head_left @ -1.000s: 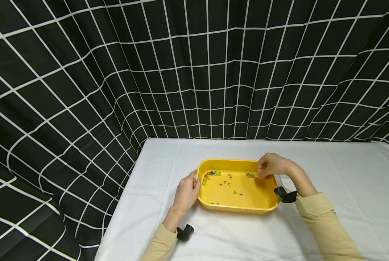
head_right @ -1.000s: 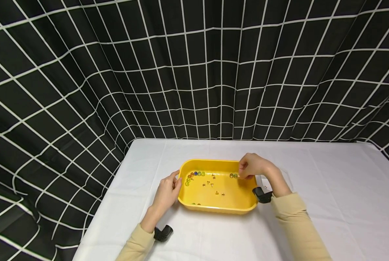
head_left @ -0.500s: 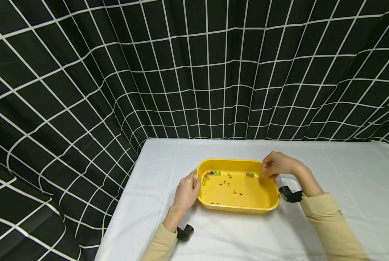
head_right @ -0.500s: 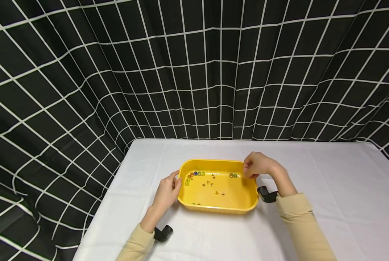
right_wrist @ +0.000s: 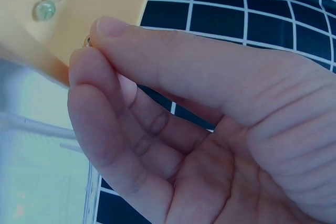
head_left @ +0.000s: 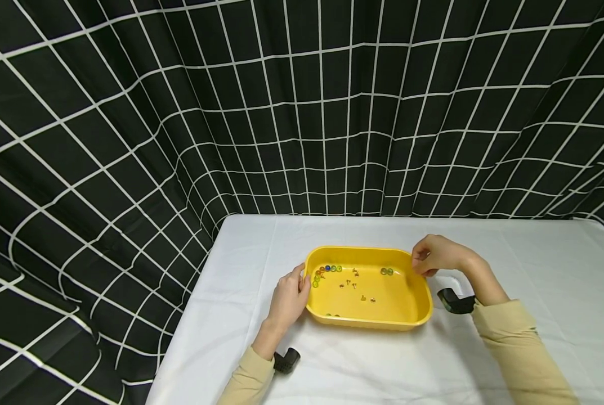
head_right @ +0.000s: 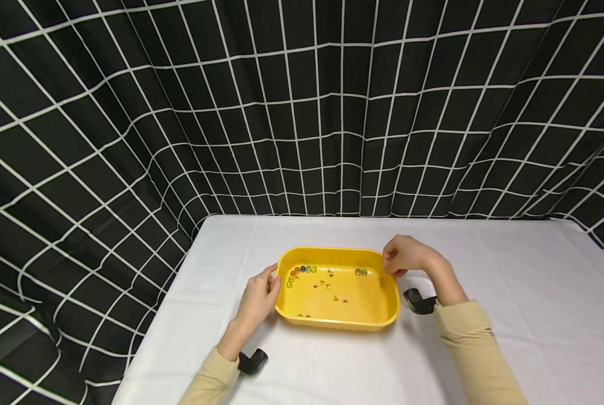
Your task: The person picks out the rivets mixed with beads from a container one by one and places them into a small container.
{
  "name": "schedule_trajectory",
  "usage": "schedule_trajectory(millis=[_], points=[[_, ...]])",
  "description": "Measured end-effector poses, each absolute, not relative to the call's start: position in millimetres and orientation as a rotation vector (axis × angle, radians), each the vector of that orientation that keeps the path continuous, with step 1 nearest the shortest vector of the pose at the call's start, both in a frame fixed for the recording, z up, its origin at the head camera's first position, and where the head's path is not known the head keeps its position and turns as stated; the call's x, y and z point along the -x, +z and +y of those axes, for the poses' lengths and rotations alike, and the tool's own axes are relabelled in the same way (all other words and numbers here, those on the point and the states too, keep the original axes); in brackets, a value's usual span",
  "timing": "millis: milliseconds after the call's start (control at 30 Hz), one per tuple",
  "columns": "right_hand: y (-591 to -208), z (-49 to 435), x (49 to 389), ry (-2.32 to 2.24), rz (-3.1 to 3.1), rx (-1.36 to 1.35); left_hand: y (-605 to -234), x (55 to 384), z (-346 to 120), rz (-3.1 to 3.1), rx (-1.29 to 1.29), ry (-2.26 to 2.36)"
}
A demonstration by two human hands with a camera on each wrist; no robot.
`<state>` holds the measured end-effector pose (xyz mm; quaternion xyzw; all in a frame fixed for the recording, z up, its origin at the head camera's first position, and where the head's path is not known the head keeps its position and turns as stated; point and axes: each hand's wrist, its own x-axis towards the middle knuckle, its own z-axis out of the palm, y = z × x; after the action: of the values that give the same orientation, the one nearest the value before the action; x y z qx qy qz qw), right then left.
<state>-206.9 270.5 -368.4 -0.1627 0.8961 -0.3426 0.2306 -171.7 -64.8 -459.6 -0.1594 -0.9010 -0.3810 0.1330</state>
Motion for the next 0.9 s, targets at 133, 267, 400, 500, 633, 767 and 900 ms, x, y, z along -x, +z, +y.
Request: schedule_trajectory(millis=[133, 267, 400, 500, 633, 767, 900], points=[[-367.3, 273.0, 205.4, -0.949, 2.466, 0.448, -460.4, 172.5, -64.7, -2.615, 0.459, -1.096], [-366.6, 275.3, 204.6, -0.948, 2.473, 0.426, -460.5, 172.4, -64.7, -2.614, 0.457, -1.104], [-366.1, 277.1, 203.8, -0.947, 2.472, 0.399, -460.0, 171.6, -64.6, -2.616, 0.458, -1.107], [-366.1, 278.5, 203.2, -0.943, 2.471, 0.385, -459.8, 171.4, -64.6, -2.621, 0.457, -1.109], [-365.8, 280.4, 202.8, -0.934, 2.473, 0.371, -459.7, 171.4, -64.8, -2.626, 0.453, -1.112], [-365.0, 282.1, 202.3, -0.922, 2.478, 0.359, -460.3, 171.7, -64.6, -2.625, 0.450, -1.112], [-364.4, 284.8, 201.3, -0.919, 2.483, 0.370, -460.5, 171.8, -63.6, -2.623, 0.438, -1.114]])
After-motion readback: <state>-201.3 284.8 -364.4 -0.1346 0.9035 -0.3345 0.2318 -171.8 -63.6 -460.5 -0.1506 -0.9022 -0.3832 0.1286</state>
